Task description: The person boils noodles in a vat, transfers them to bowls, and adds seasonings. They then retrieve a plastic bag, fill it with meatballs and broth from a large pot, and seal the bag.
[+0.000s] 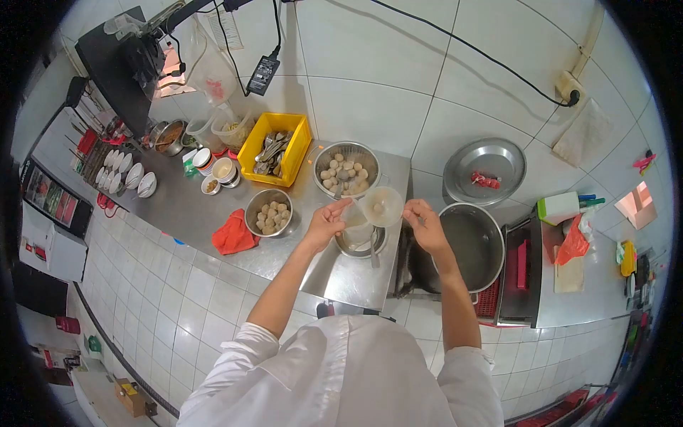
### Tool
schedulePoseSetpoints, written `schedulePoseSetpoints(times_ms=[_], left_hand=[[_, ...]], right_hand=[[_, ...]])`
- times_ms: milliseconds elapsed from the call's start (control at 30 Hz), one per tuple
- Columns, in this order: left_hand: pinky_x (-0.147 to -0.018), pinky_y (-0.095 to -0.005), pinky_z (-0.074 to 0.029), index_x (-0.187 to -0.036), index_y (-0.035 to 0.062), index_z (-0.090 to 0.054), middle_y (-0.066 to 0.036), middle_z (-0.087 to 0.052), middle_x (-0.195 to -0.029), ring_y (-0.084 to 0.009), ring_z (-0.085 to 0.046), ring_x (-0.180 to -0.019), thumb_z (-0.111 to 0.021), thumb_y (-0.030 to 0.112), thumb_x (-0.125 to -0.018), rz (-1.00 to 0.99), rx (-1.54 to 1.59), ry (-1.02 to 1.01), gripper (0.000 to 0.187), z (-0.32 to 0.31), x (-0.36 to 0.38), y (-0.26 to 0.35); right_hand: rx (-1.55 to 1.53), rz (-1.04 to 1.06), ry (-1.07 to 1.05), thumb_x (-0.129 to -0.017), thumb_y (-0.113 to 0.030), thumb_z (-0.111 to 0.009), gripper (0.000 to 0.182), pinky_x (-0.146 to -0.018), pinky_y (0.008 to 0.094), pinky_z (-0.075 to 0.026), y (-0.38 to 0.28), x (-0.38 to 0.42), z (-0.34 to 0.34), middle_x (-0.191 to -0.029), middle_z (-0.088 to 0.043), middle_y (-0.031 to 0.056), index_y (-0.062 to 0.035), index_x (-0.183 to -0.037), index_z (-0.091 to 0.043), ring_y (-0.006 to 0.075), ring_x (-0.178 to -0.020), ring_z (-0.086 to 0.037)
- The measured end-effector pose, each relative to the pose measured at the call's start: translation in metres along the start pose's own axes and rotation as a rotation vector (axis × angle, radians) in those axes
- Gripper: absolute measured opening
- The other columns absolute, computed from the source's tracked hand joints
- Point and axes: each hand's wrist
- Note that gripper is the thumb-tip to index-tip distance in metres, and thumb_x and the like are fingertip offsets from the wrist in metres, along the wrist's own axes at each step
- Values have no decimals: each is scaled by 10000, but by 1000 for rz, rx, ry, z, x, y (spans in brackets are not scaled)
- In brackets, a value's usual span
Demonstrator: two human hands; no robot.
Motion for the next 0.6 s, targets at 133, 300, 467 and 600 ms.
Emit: schedulePoseSetpoints(times_ms=[133, 300, 467, 600], left_hand=[[-531, -168, -400, -1435, -31, -473, -134, -520, -1465, 8, -515, -656, -575, -131, -756, -7, 22, -8, 694, -2, -3, 0], [-550, -157, -393, -1435, -46, -456, -121, -539, -1442, -1, -530, -707, -583, -119, -768, 18, 66, 43, 683, 0, -11, 2], [-555, -153, -390, -1398, -35, -496, -88, -584, -1385, -4, -541, -731, -576, -118, -781, 43, 162, 37, 628, 15, -17, 2], [-546, -139, -379, -1387, -31, -510, -68, -604, -1360, 0, -532, -702, -569, -116, -787, 65, 242, 12, 609, 20, -20, 0]], right_hand=[[269, 215, 84, -876, -123, -687, 116, -915, 405, -448, -28, -2, -14, -1033, -625, 97, -15, -911, -661, 307, -1027, -572], [866, 556, 12, -810, -204, -740, 162, -1007, 554, -399, -55, -16, -40, -974, -608, 66, -96, -906, -666, 272, -1079, -570], [958, 714, 11, -789, -197, -757, 185, -1036, 555, -380, -48, -21, -59, -984, -606, 53, -92, -904, -656, 246, -1104, -566], [962, 744, 55, -770, -203, -777, 217, -1051, 534, -370, -44, -19, -67, -990, -603, 51, -92, -915, -659, 234, -1103, -560]])
Point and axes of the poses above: each hand's wrist, its own x-axis away from the middle knuckle, its own z-axis out of the back of the hand, y = z × x
